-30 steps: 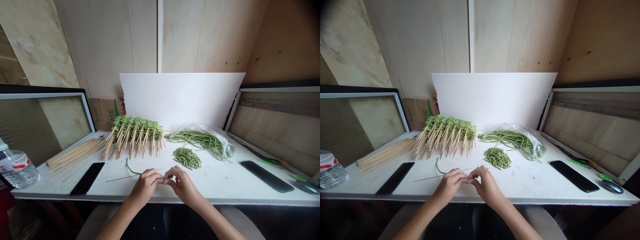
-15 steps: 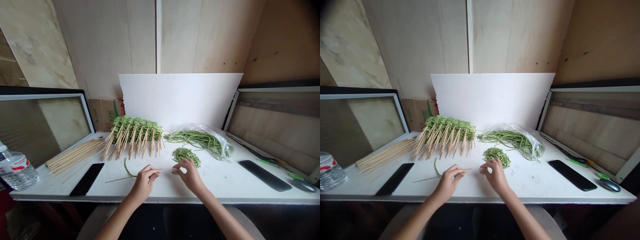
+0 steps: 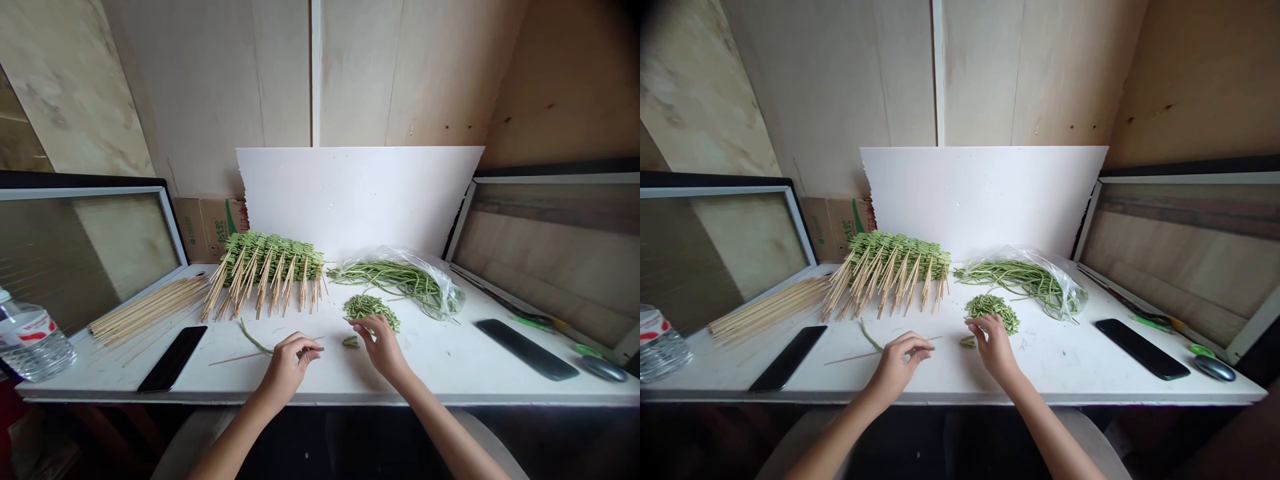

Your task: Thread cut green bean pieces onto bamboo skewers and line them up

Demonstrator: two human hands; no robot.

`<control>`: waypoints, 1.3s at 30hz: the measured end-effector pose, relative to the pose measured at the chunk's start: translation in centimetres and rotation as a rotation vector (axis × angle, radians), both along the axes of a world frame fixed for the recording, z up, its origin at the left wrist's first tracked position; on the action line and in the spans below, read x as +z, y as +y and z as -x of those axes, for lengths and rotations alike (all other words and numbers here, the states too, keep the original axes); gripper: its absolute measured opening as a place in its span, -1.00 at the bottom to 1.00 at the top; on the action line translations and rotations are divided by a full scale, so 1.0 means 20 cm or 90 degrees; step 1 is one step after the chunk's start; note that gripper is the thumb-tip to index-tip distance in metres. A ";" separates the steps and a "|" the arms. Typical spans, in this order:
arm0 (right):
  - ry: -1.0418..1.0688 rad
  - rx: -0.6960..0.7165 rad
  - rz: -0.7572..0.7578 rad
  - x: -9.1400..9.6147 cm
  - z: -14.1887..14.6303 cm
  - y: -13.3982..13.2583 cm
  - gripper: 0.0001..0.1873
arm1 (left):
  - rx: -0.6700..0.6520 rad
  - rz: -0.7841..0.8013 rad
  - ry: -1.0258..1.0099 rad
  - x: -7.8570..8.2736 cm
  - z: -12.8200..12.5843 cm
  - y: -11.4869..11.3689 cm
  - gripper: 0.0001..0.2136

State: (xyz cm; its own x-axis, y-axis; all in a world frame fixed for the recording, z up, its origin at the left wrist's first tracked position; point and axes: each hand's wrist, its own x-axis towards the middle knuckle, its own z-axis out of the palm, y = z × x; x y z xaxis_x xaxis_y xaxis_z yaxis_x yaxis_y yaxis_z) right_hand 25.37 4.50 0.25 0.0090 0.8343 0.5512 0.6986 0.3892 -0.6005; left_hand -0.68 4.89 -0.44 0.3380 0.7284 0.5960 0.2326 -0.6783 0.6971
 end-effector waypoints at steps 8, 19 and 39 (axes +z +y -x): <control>0.041 0.225 0.102 0.09 0.21 -0.16 -0.60 | 0.000 -0.049 0.036 -0.01 -0.02 -0.03 -0.96; 0.057 0.204 0.052 0.09 0.25 -0.18 -0.75 | 0.013 -0.052 0.087 0.00 0.00 -0.02 -0.86; 0.064 0.290 0.071 0.06 0.24 -0.15 -0.66 | -0.134 -0.159 0.169 -0.04 -0.04 0.02 -0.63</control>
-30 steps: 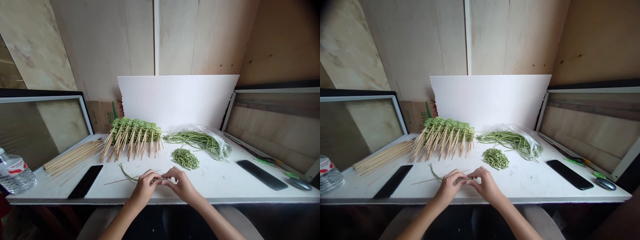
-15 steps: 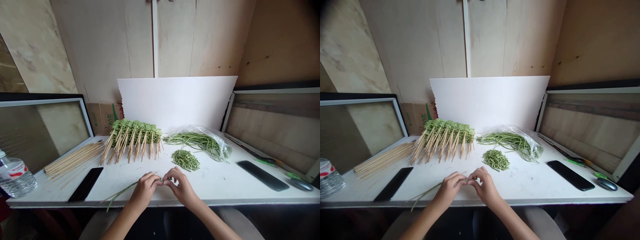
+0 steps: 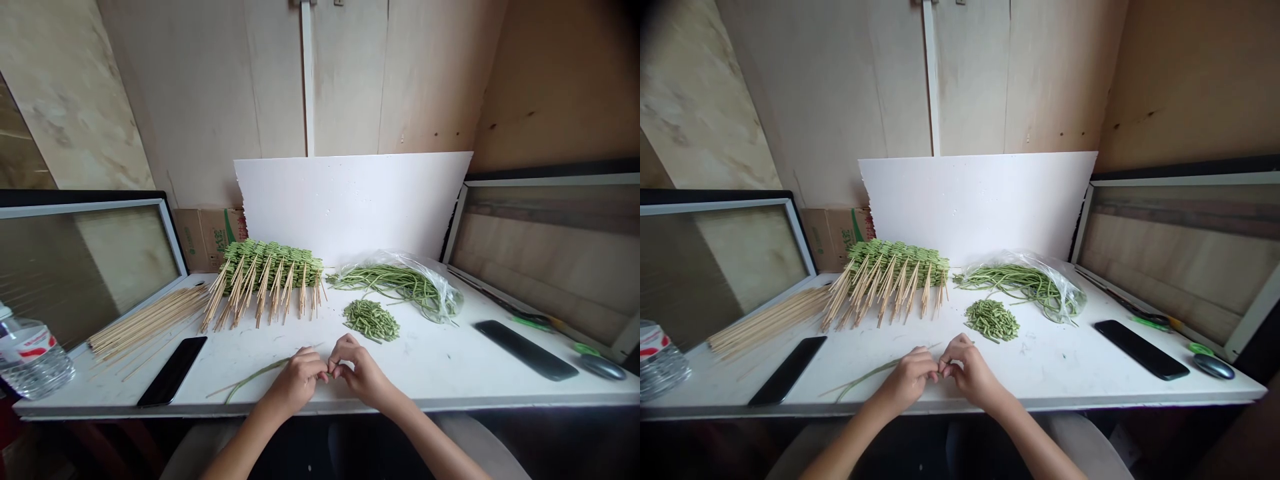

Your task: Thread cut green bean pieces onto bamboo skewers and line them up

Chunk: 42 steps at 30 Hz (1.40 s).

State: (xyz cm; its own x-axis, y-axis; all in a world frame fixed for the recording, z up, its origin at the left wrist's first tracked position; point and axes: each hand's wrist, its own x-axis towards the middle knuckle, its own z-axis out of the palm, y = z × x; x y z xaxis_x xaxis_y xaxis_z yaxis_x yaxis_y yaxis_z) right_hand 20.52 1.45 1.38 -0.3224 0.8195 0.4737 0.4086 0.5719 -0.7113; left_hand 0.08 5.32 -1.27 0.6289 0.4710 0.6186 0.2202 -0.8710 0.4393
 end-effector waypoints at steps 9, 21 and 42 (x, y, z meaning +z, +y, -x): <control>-0.038 -0.168 -0.018 0.05 -0.22 0.10 -0.77 | 0.095 -0.036 -0.017 0.19 0.15 0.05 -0.77; -0.160 -0.217 -0.043 -0.06 -0.19 0.10 -0.88 | 0.239 -0.287 -0.004 0.55 0.29 -0.14 -0.59; -0.550 -0.107 -0.174 0.00 0.34 0.43 -0.76 | 0.323 -0.188 -0.029 0.68 0.45 -0.21 -0.75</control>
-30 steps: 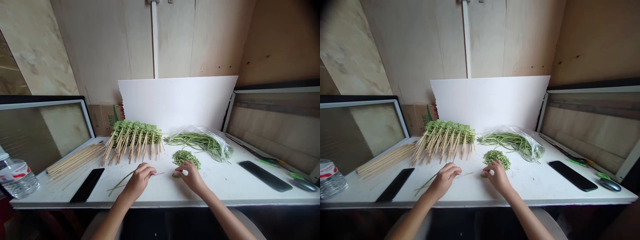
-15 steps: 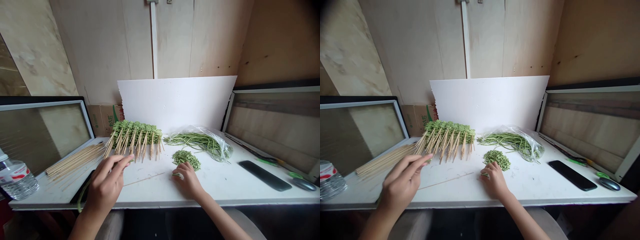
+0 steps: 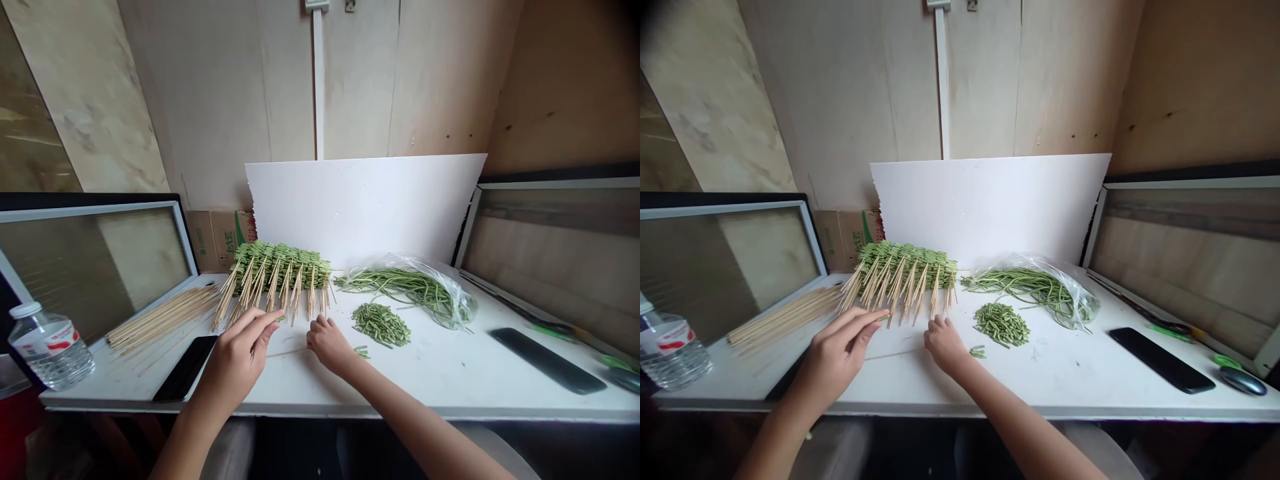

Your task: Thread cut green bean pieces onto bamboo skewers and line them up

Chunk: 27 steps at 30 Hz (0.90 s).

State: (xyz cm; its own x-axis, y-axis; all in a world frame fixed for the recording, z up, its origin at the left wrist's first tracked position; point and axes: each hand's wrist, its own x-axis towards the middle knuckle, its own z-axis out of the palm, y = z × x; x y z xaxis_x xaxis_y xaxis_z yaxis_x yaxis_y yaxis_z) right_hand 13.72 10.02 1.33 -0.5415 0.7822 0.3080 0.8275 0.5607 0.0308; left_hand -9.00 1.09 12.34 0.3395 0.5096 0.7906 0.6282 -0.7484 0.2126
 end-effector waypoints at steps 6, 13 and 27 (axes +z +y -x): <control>0.046 -0.005 0.005 0.02 0.01 -0.01 -0.80 | -0.058 0.174 -0.013 -0.02 -0.04 0.04 -0.71; 0.301 -0.023 0.085 0.16 -0.32 -0.26 -0.61 | -0.112 0.314 0.013 -0.08 -0.08 0.05 -0.66; 0.281 -0.037 0.091 0.06 -0.52 -0.39 -0.79 | -0.107 0.308 0.010 -0.11 -0.11 0.07 -0.68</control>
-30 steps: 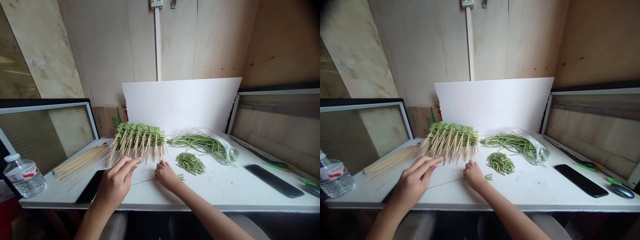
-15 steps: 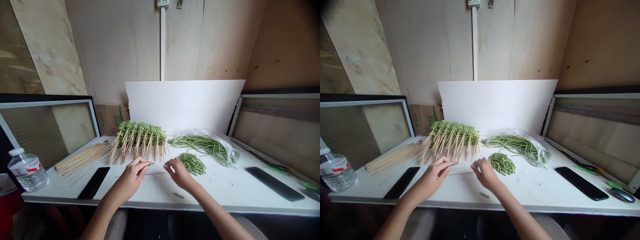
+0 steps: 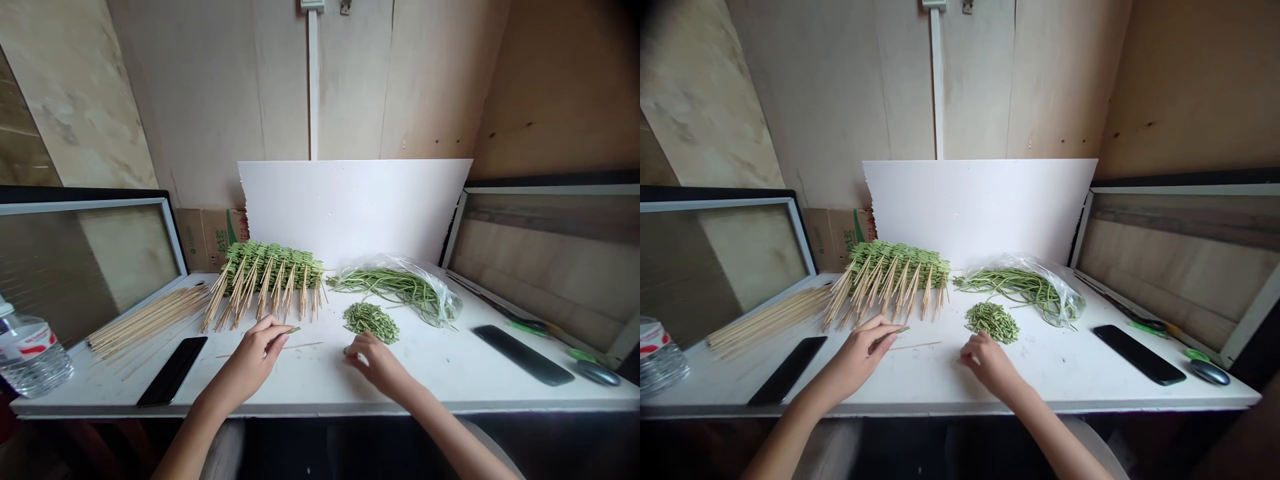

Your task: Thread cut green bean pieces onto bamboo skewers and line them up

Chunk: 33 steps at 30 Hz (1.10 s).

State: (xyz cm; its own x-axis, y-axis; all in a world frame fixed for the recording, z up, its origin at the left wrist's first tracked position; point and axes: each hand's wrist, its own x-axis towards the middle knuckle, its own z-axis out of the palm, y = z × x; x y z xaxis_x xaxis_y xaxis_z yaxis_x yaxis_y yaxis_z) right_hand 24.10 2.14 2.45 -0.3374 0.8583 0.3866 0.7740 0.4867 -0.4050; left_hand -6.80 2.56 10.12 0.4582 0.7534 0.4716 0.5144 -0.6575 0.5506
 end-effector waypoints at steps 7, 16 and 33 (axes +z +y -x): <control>-0.033 -0.055 -0.041 -0.04 -0.09 0.16 -0.80 | -0.010 0.014 -0.006 -0.05 -0.04 0.01 -0.74; 0.159 -0.039 -0.031 0.07 0.00 0.06 -0.56 | -0.028 0.013 -0.017 -0.16 -0.19 0.00 -0.75; 0.290 0.073 -0.059 0.06 0.25 -0.11 -0.75 | -0.099 -0.023 -0.098 -0.32 -0.32 0.01 -0.73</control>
State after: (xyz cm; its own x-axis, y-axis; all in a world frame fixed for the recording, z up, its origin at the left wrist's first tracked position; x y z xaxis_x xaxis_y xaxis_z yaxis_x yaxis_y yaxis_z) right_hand 19.15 -0.07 3.68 -0.2061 0.7807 0.5899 0.4675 0.6081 -0.6416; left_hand -0.33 2.78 3.65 0.4874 0.6612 0.5703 0.3171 -0.7426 0.5899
